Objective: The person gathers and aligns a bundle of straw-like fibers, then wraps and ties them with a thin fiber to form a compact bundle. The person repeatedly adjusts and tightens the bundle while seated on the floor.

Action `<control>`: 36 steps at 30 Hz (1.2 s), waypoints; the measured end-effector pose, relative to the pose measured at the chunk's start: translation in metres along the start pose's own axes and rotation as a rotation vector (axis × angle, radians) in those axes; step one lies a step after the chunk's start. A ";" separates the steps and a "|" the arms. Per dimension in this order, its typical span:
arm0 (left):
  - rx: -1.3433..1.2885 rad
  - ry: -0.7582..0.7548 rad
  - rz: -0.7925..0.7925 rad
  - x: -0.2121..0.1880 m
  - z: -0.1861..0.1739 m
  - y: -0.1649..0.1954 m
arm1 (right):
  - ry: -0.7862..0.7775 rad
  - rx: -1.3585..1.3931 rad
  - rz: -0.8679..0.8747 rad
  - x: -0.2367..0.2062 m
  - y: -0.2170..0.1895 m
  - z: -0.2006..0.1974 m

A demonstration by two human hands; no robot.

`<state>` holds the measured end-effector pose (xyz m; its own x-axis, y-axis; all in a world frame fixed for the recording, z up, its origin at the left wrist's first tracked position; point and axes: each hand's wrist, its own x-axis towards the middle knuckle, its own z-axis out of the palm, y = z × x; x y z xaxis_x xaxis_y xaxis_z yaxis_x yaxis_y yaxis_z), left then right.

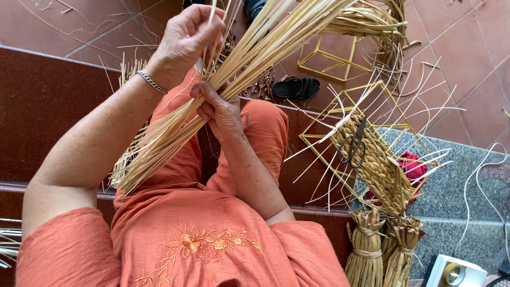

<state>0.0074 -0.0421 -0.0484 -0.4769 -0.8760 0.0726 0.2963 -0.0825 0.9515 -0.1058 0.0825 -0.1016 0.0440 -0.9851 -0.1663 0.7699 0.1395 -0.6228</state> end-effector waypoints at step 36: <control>0.368 -0.057 -0.083 -0.014 -0.019 0.005 | 0.135 -0.020 0.029 -0.003 -0.005 0.004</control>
<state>0.0312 -0.0390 -0.0502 -0.5348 -0.8450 -0.0022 -0.0572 0.0336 0.9978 -0.1071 0.0845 -0.0950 -0.0212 -0.9585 -0.2844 0.7566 0.1706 -0.6313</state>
